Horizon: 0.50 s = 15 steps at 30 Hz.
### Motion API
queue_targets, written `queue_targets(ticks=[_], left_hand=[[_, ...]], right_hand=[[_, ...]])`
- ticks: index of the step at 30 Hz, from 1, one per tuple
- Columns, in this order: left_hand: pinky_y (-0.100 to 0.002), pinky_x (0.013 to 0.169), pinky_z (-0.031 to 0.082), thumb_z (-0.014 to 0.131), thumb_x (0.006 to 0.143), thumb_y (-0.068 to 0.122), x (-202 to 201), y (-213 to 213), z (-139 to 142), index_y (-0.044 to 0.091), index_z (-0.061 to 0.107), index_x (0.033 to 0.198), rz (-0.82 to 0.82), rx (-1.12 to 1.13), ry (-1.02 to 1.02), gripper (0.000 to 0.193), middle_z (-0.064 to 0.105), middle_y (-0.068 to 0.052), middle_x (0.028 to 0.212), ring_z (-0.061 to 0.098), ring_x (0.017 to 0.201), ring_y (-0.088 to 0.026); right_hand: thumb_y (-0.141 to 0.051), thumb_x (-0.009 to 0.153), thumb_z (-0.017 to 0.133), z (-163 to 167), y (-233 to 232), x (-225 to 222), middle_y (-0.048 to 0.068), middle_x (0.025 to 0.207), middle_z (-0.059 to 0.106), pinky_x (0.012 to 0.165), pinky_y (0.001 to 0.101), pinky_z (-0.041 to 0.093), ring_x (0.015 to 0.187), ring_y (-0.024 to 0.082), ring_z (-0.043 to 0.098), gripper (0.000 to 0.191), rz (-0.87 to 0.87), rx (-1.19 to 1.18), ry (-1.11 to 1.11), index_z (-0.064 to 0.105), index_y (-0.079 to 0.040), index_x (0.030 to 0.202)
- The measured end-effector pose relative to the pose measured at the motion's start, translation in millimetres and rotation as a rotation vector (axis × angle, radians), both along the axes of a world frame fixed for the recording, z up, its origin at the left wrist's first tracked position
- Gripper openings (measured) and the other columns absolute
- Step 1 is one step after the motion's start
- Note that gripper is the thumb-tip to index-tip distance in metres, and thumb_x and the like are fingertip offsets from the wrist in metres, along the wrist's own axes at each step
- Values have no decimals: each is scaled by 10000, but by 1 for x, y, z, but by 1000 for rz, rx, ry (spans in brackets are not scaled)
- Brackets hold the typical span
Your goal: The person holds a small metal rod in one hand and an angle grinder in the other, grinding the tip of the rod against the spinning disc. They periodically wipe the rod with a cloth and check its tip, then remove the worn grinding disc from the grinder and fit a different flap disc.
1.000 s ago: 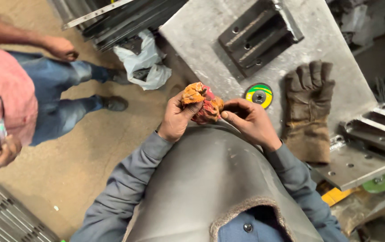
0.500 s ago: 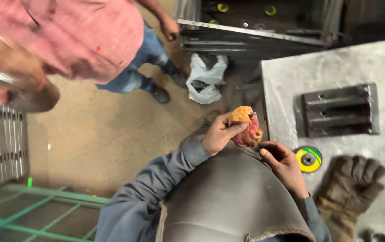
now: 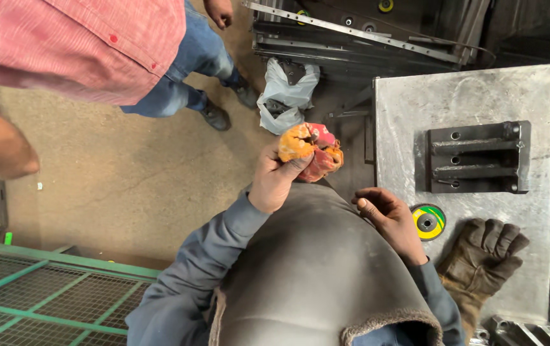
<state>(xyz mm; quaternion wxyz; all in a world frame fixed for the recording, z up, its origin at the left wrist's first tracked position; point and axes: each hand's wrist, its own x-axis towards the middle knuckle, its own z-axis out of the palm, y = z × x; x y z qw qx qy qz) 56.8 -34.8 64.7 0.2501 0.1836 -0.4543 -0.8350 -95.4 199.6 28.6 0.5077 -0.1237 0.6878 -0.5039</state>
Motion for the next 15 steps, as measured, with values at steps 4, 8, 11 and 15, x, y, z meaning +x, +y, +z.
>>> queue_targets(ticks=[4, 8, 11, 15], left_hand=[[-311, 928, 573, 685, 1058, 181, 2, -2, 5, -36, 643, 1297, 32, 65, 31, 325, 728, -76, 1190, 697, 1050, -144], [-379, 999, 565, 668, 1057, 168, -3, -4, 4, -29, 612, 1338, 47, 210, 126, 348, 703, -101, 1251, 692, 1132, -192], [-411, 1109, 511, 653, 1076, 154, -7, -7, 4, 18, 538, 1417, 67, 347, 201, 384, 637, -73, 1348, 635, 1253, -202], [-444, 1177, 477, 642, 1093, 174, -15, -11, 2, 48, 510, 1460, 63, 438, 273, 410, 611, -60, 1405, 589, 1323, -219]], right_hand=[[-204, 963, 691, 3, -2, -3, 19, 993, 735, 766, 237, 521, 854, 63, 616, 283, 2, 16, 9, 696, 4, 1155], [-203, 968, 693, 2, 1, -8, 23, 970, 717, 741, 244, 512, 838, 66, 611, 289, -21, 28, 23, 698, -2, 1175], [-204, 976, 696, -1, 7, -10, 26, 955, 701, 737, 247, 506, 832, 66, 601, 292, -56, 56, 32, 697, -2, 1186], [-206, 959, 693, -3, 18, -13, 29, 983, 736, 764, 248, 527, 841, 65, 613, 303, -114, 52, 44, 684, -6, 1187]])
